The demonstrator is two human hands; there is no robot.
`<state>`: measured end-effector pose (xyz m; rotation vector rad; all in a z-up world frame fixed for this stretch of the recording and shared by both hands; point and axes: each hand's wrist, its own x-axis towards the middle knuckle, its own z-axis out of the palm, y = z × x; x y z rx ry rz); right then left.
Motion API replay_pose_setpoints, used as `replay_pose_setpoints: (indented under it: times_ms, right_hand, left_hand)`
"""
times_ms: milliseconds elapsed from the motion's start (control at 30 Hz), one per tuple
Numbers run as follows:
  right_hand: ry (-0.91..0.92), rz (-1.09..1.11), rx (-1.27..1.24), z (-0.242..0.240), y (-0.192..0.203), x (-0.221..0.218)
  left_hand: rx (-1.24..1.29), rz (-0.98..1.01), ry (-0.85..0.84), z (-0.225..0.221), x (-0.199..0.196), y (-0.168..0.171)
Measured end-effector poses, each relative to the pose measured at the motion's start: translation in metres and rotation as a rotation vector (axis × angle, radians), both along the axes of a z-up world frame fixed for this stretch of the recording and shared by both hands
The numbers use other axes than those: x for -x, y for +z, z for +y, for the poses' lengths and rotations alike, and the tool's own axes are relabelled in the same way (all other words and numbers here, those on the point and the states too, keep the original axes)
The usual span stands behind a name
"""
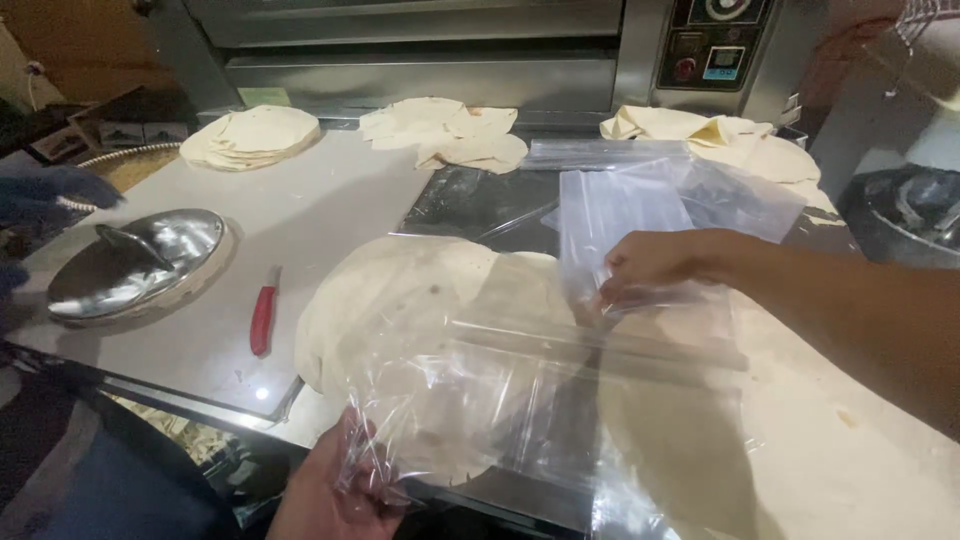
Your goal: The person places circular flatbreads into plastic bags and stacks the filled bags on a metal table in a bakery.
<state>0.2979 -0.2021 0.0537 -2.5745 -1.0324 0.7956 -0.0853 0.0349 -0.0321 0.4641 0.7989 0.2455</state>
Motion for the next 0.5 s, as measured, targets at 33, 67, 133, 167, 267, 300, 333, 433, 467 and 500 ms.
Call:
replay_pose_setpoints:
  times_ms: [33,67,133,167,267,300,333,433,467,500]
  right_hand:
    - [-0.004,0.001,-0.002,0.000,0.004,0.004]
    - [-0.020,0.026,-0.029,0.000,0.008,0.008]
    - [-0.040,0.048,-0.060,0.001,0.014,0.007]
    - [-0.042,0.095,-0.170,0.001,0.014,0.002]
    - [-0.050,0.094,-0.259,0.005,0.039,0.015]
    - [-0.053,0.043,-0.236,0.008,0.053,0.023]
    - [-0.055,0.042,-0.239,0.009,0.070,0.035]
    - [0.174,0.062,-0.422,0.011,0.114,0.042]
    - [0.105,-0.085,-0.526,0.012,0.120,0.026]
    - [0.036,-0.230,-0.627,0.014,0.125,0.010]
  left_hand:
    - [-0.002,0.001,-0.004,0.001,-0.002,-0.002]
    - [-0.001,0.011,-0.003,0.002,-0.003,-0.004]
    - [-0.004,0.018,-0.006,0.003,-0.007,-0.006]
    - [-0.002,0.029,-0.004,0.003,-0.008,-0.007]
    - [-0.008,0.069,0.006,-0.002,-0.010,0.003]
    - [-0.015,0.094,0.019,-0.005,-0.011,0.008]
    - [-0.018,0.093,0.016,-0.001,-0.012,0.006]
    - [-0.022,0.143,0.015,0.001,-0.016,0.019]
    - [-0.027,0.182,0.014,-0.006,-0.017,0.035]
    - [-0.030,0.223,0.016,-0.013,-0.016,0.051]
